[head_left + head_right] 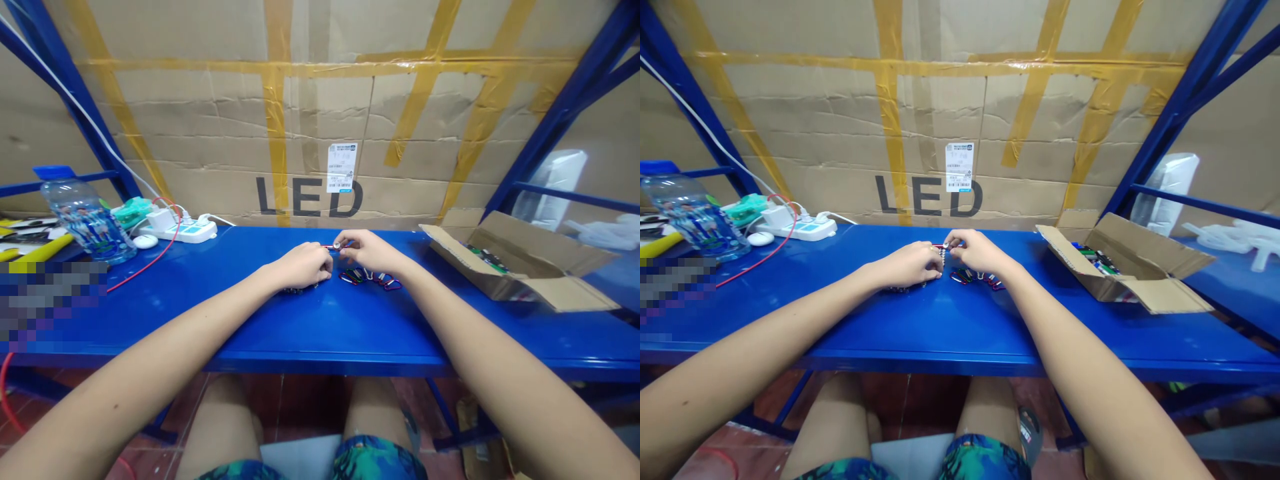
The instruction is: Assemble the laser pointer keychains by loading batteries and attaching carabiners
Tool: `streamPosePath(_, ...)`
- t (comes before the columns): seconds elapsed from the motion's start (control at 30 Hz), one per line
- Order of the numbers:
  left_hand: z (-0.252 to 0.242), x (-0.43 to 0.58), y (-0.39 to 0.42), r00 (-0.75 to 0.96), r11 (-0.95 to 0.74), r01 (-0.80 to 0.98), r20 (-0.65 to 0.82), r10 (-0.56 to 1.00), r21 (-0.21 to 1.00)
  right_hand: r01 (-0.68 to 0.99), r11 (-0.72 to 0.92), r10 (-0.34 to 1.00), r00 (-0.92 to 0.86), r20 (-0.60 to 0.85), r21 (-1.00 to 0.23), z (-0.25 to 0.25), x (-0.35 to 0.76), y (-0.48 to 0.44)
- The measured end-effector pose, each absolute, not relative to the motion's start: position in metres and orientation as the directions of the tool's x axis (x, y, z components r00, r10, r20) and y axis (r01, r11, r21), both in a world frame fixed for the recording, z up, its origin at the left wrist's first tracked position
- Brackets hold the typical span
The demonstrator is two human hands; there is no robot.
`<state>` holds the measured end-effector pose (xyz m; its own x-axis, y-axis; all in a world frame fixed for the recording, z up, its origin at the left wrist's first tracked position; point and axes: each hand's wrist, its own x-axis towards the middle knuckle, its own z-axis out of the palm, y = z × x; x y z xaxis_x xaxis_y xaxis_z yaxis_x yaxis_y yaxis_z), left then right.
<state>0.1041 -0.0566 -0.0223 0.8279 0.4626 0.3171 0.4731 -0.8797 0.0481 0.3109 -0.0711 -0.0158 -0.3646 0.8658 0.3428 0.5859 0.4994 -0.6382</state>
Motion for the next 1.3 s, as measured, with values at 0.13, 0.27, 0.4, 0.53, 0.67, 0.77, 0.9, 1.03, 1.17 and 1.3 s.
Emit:
streamPosePath(0.13,-0.016,0.101,-0.059,0.798,-0.853,0.509,0.308,0.518,0.113,0.564,0.478,0.876,-0.362,0.318,-0.674,-0.015,0.310,-0.072)
streamPosePath(0.27,-0.010,0.096,-0.060,0.678,-0.839,0.535,0.543,0.495,0.098,0.519,0.424,0.899,-0.340,0.276,-0.742,-0.013,0.307,-0.075)
streamPosePath(0.4,-0.008,0.095,-0.059,0.605,-0.886,0.456,0.704,0.373,0.077,0.431,0.368,0.910,-0.351,0.223,-0.824,-0.012,0.302,-0.080)
streamPosePath(0.53,-0.011,0.096,-0.058,0.638,-0.913,0.409,0.710,0.298,0.016,0.371,0.361,0.898,-0.385,0.212,-0.856,-0.011,0.298,-0.083)
streamPosePath(0.67,-0.011,0.096,-0.059,0.649,-0.925,0.379,0.706,0.282,0.021,0.353,0.356,0.899,-0.382,0.214,-0.865,-0.011,0.296,-0.083)
streamPosePath(0.77,-0.009,0.095,-0.061,0.624,-0.918,0.386,0.707,0.333,0.093,0.330,0.347,0.900,-0.381,0.212,-0.878,-0.011,0.294,-0.084)
streamPosePath(0.9,-0.008,0.094,-0.063,0.541,-0.859,0.447,0.690,0.481,0.249,0.303,0.373,0.889,-0.387,0.244,-0.877,-0.011,0.290,-0.087)
streamPosePath(1.03,-0.007,0.094,-0.067,0.481,-0.808,0.450,0.660,0.578,0.379,0.281,0.387,0.883,-0.385,0.267,-0.878,-0.013,0.281,-0.088)
streamPosePath(1.17,-0.004,0.093,-0.070,0.354,-0.758,0.373,0.673,0.649,0.535,0.455,0.370,0.928,-0.221,0.299,-0.810,-0.013,0.278,-0.088)
streamPosePath(1.3,-0.004,0.089,-0.064,0.214,-0.695,0.183,0.662,0.718,0.695,0.712,0.417,0.908,-0.352,0.227,-0.565,-0.011,0.273,-0.099)
